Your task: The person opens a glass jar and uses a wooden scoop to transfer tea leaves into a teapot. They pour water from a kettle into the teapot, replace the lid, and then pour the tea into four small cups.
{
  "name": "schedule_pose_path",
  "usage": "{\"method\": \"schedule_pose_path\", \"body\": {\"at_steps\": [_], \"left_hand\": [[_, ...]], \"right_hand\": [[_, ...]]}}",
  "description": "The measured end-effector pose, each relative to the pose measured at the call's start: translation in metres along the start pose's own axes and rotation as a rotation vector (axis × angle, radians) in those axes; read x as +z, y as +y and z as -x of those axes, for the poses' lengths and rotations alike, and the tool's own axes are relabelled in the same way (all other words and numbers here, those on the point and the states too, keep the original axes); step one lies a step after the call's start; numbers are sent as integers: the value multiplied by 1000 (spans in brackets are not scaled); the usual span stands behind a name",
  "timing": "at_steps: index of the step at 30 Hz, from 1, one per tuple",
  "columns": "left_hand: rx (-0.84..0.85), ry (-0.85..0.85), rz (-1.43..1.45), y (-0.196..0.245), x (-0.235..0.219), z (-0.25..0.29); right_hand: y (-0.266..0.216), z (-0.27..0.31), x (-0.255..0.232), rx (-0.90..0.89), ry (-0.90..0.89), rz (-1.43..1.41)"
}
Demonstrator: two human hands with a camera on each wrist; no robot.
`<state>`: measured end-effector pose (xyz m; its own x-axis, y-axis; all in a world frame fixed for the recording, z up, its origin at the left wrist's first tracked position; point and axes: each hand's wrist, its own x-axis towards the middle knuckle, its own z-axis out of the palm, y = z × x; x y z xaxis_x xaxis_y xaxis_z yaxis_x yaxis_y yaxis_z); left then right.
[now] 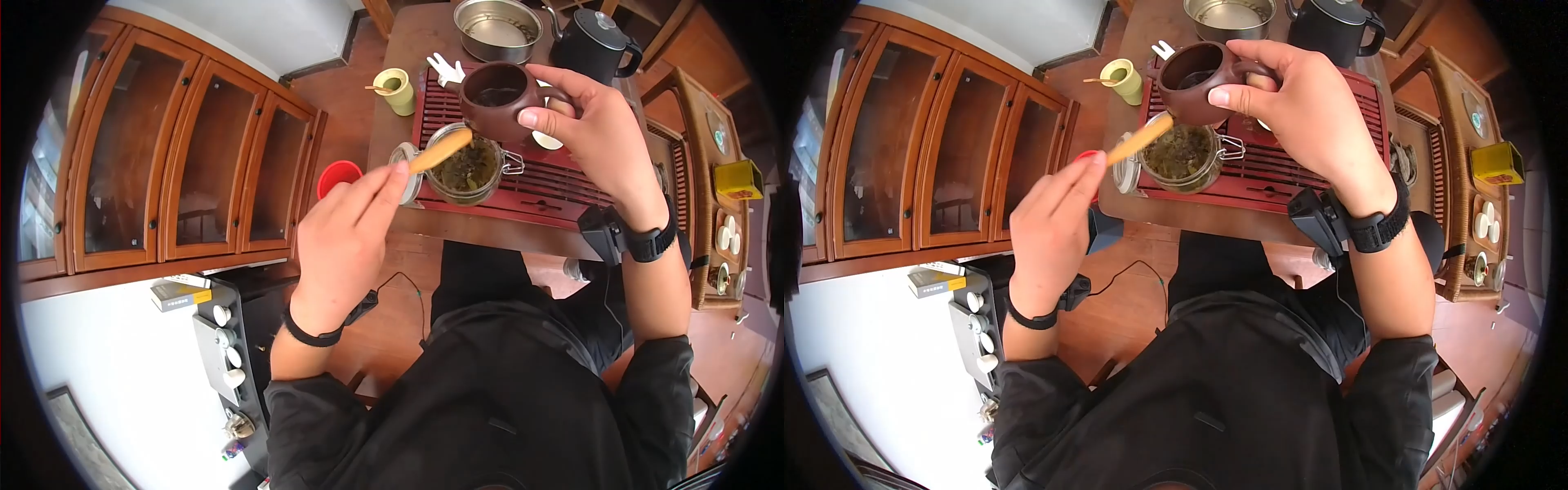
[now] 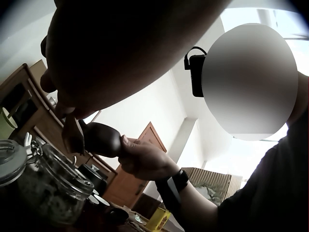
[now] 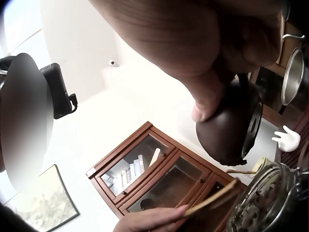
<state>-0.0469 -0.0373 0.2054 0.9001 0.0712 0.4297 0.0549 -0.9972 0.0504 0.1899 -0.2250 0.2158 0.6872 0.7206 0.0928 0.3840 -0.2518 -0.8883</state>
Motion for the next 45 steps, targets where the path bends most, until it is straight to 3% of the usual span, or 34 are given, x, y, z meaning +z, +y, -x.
{"method": "schedule_pose_path", "body": {"at_steps": [4,12,18,22,26,29,36,39,42,45], "left_hand": [[-64,-66,-58,-4,4,6],[-27,97,16,3,-13,-4],[10,-113,-12,6,8,10],[-54,-90,-44,3,-1,9],[11,105,-62,-5,-1,4],[-55,81,90,6,-3,0],[-68,-69,54,6,10,10],[-113,-19,21,3,1,10],[-33,198,-4,-4,7,7],[-112,92,91,8,4,4]], "right_hand": [[0,0,0,-3,-5,-13],[2,0,4,6,7,-29],[5,-2,2,12,18,-65],[1,0,1,7,31,-54],[3,-1,2,-15,38,-72],[0,0,3,-8,26,-117],[3,0,4,-16,44,-132],[7,0,2,-11,52,-133],[9,0,2,-15,57,-170],[10,0,4,-26,62,-195]]}}
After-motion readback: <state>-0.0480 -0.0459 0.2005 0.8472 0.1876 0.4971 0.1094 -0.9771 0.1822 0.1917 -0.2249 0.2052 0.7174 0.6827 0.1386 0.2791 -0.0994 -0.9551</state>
